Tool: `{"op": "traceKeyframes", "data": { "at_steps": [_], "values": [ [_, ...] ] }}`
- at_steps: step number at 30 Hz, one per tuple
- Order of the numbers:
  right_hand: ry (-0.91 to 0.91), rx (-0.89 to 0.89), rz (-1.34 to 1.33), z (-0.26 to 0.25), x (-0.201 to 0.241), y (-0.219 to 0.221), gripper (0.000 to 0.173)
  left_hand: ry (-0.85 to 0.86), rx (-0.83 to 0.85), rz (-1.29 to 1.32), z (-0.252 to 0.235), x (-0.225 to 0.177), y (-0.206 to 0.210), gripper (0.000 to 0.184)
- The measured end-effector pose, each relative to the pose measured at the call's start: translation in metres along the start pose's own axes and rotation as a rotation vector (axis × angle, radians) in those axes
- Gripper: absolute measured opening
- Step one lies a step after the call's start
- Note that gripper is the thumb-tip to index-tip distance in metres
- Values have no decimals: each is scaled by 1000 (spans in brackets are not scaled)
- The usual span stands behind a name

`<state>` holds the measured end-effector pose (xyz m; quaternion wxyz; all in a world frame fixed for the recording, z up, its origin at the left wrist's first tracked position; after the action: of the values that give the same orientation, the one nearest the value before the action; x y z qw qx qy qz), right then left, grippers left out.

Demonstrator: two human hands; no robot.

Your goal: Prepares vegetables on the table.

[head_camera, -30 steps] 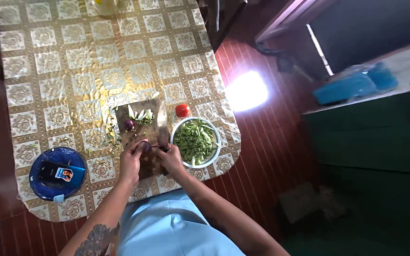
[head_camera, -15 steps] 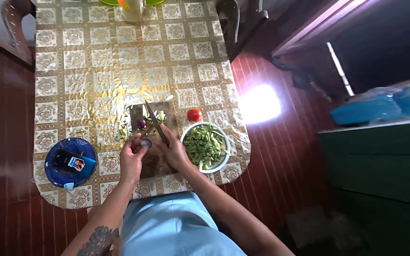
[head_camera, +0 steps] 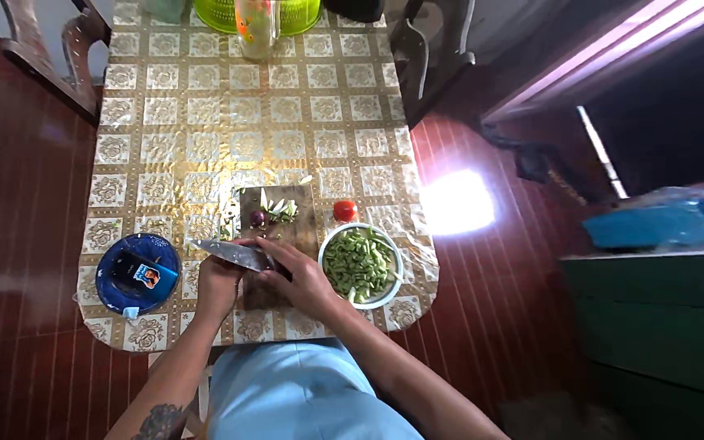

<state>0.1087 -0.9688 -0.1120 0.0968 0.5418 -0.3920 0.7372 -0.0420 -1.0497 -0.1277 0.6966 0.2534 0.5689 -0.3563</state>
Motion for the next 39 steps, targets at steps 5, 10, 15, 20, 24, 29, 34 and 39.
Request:
{"op": "traceKeyframes", "data": {
  "at_steps": [5, 10, 15, 20, 24, 29, 34, 39],
  "values": [
    [-17, -5, 6, 1, 3, 1, 50, -51, -20, 41, 2, -3, -2, 29],
    [-67, -33, -72, -1, 0, 3, 47, -126, -27, 167, 5, -3, 2, 22],
    [-65, -59, -139, -5, 0, 5, 44, -111, -17, 163, 5, 3, 5, 19],
    [90, -22, -452, -10, 1, 1, 32, -148, 63, 330, 5, 8, 13, 18],
    [356, -24, -839, -12, -13, -7, 26, -281, 148, 485, -3, 11, 15, 26],
    [219, -42, -591, -10, -12, -15, 43, -358, 153, 548, -7, 4, 13, 26],
    [22, 49, -280, -4, 2, -12, 52, -388, 140, 587, -3, -5, 16, 31],
    [-52, 57, -167, -2, 5, -11, 54, -378, 118, 611, 0, -5, 17, 29]
  ]
}}
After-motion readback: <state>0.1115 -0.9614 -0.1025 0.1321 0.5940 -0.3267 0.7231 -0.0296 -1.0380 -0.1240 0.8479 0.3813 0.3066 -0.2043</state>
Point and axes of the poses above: each hand's wrist, its own z-axis away from the middle knuckle, its own y-axis out of the palm, x = y × z, the point moved 3 cm from there along -z, towards the middle knuckle, and after that the axes turned 4 degrees about -x, right-handed, at the moved point
